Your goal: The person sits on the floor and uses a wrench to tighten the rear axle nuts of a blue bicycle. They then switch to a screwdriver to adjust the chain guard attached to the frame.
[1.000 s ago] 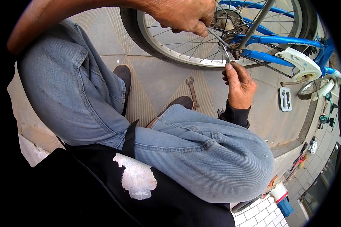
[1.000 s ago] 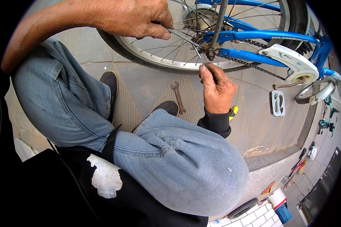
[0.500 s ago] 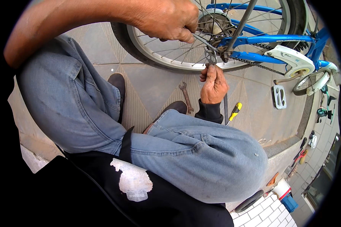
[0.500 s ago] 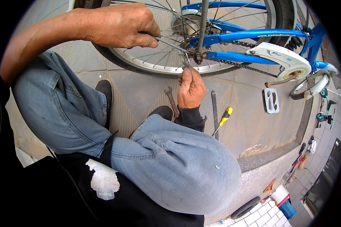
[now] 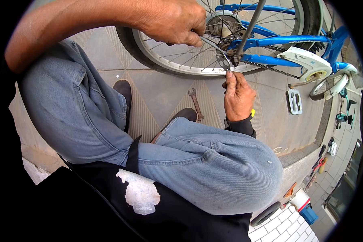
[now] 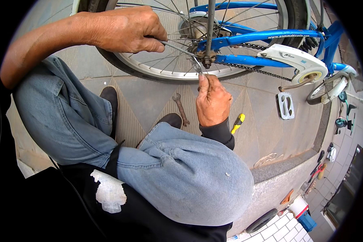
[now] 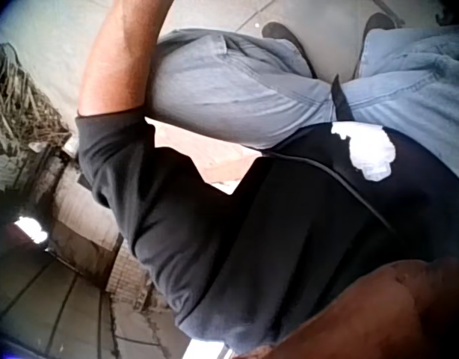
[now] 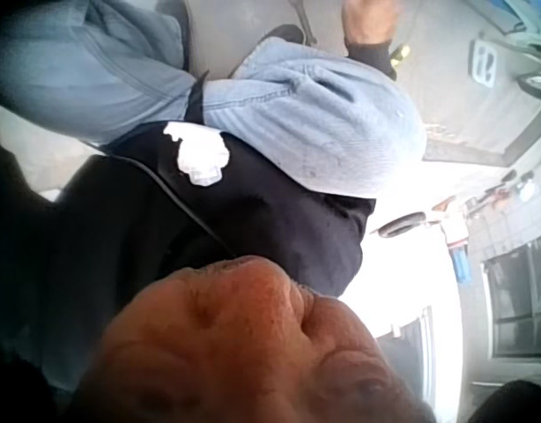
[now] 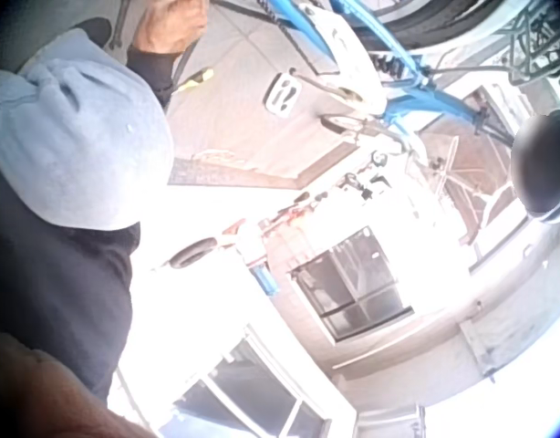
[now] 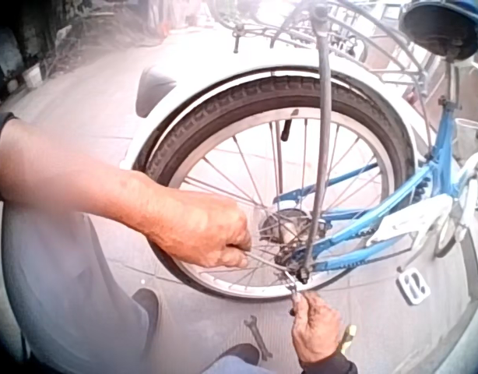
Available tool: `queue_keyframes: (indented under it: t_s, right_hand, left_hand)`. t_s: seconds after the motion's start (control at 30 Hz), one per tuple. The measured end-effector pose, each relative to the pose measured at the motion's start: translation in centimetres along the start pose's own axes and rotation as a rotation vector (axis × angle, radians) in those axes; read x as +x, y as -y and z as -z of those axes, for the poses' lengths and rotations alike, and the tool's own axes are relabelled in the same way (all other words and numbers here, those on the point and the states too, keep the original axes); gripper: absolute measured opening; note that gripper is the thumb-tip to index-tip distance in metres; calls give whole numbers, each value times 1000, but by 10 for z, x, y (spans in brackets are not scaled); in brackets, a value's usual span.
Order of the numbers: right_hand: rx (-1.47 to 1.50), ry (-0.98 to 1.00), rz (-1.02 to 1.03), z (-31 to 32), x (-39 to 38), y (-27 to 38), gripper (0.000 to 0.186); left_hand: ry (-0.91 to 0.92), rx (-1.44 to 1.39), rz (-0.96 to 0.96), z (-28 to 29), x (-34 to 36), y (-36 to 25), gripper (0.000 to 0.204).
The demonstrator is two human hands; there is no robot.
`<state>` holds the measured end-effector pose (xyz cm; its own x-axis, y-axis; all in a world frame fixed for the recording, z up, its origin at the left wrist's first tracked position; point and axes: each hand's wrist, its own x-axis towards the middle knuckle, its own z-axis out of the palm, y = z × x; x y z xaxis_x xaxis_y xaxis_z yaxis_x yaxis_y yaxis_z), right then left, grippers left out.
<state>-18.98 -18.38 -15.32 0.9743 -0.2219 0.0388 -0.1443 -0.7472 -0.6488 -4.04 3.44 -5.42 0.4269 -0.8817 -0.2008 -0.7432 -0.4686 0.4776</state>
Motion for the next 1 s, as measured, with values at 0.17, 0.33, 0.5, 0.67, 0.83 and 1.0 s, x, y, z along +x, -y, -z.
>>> queue_keyframes:
  t_s: [0.17,0.33,0.5,0.67,0.83,1.0]
  right_hand:
    - [-128,-102,157,-6,1,-4,19]
    - [-48,-100,82,-9,-1,-6,19]
    - [-119,-32,56,6,1,7,23]
    - [-200,135,37,32,14,19,30]
    - [-201,254,81,45,28,24,27]
    - [-404,236,229,52,27,31,24]
  left_hand:
    - [-20,-3,-21,-1,-2,1,29]
    - [51,27,7,1,3,3,30]
    - [72,5,66,-1,4,3,30]
    - [64,-27,48,0,4,3,29]
    - [101,-31,89,2,5,1,30]
    - [101,-63,95,4,3,1,31]
